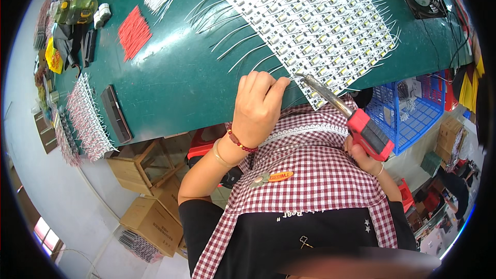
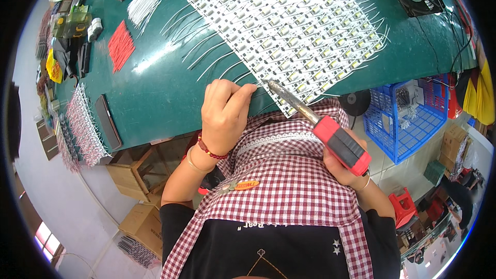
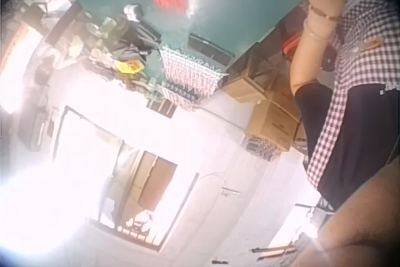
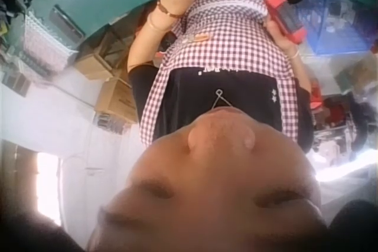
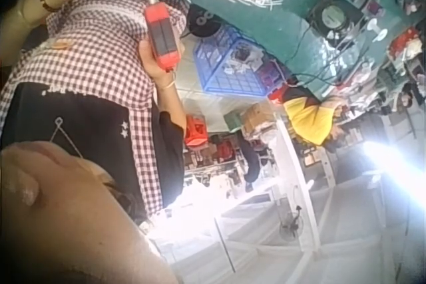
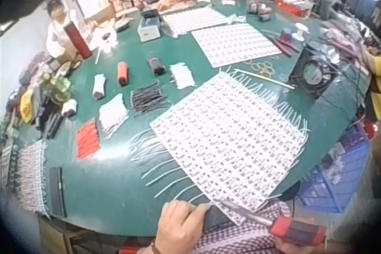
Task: The person solders electrical wires to LED panel components using a soldering iron.
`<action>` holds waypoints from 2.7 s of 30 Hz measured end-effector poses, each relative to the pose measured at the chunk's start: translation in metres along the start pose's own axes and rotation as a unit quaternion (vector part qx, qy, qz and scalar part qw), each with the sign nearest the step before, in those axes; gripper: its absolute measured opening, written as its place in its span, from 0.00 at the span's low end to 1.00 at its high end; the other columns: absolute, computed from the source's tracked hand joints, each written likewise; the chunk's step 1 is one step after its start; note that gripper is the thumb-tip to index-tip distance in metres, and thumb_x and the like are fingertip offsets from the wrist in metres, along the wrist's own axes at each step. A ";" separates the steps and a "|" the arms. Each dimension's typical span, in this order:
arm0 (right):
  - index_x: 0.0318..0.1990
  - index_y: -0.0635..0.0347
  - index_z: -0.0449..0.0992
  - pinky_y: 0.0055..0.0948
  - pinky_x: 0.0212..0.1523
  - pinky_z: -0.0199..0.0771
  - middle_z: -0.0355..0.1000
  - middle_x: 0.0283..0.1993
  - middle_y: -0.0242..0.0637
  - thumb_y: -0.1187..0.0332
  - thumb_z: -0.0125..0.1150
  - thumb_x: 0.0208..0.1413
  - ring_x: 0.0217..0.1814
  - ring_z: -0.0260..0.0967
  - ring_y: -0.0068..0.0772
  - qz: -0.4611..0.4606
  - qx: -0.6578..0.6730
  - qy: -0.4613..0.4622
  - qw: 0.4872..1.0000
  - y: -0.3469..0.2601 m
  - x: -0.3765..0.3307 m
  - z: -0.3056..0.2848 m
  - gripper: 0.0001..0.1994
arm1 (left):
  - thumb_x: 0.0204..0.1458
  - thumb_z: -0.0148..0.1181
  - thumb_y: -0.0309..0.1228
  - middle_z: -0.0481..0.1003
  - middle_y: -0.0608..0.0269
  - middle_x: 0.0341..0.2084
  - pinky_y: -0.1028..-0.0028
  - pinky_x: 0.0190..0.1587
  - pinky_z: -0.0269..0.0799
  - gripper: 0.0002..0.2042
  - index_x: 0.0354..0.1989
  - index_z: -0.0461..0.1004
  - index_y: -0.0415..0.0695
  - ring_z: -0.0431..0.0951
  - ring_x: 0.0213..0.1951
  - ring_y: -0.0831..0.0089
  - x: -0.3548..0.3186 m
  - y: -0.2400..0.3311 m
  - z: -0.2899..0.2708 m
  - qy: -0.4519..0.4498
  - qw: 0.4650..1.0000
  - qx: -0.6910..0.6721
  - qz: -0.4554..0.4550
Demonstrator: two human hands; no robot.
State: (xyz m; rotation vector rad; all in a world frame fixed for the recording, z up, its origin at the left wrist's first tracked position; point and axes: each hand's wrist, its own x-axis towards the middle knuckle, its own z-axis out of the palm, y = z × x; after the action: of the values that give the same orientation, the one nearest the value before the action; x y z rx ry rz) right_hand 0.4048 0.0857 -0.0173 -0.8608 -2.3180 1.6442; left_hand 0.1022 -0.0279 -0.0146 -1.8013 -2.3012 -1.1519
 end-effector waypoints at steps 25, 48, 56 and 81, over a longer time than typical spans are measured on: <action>0.36 0.65 0.78 0.37 0.31 0.72 0.75 0.33 0.47 0.76 0.65 0.40 0.32 0.74 0.48 0.033 0.024 -0.009 0.999 0.018 -0.025 -0.006 0.11 | 0.40 0.65 0.17 0.67 0.65 0.24 0.68 0.32 0.61 0.12 0.35 0.78 0.43 0.68 0.29 0.66 -0.004 0.014 0.005 0.017 1.000 0.002 0.006; 0.34 0.64 0.78 0.37 0.29 0.73 0.75 0.33 0.46 0.74 0.65 0.40 0.30 0.74 0.48 -0.014 -0.020 0.013 1.000 0.010 -0.019 0.002 0.11 | 0.41 0.65 0.17 0.66 0.65 0.24 0.68 0.32 0.61 0.12 0.35 0.78 0.43 0.68 0.28 0.66 -0.007 0.011 0.008 0.012 1.000 0.007 0.006; 0.33 0.64 0.77 0.36 0.29 0.72 0.74 0.33 0.45 0.75 0.65 0.40 0.29 0.73 0.47 -0.014 -0.003 0.017 1.000 0.006 -0.014 0.003 0.10 | 0.41 0.64 0.17 0.67 0.65 0.24 0.67 0.32 0.61 0.11 0.34 0.77 0.43 0.68 0.29 0.65 -0.006 0.010 0.008 0.014 1.000 0.004 0.005; 0.34 0.64 0.78 0.38 0.29 0.71 0.75 0.32 0.45 0.76 0.65 0.40 0.30 0.73 0.48 -0.010 -0.002 0.013 1.000 0.024 -0.033 -0.005 0.09 | 0.42 0.65 0.22 0.73 0.67 0.34 0.66 0.40 0.62 0.09 0.30 0.72 0.45 0.73 0.36 0.67 0.004 0.029 0.001 -0.017 0.998 0.058 -0.031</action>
State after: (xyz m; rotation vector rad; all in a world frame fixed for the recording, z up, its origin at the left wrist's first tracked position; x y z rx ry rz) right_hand 0.4420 0.0769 -0.0308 -0.8530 -2.3063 1.6105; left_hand 0.1258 -0.0224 0.0022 -1.7354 -2.4037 -0.9788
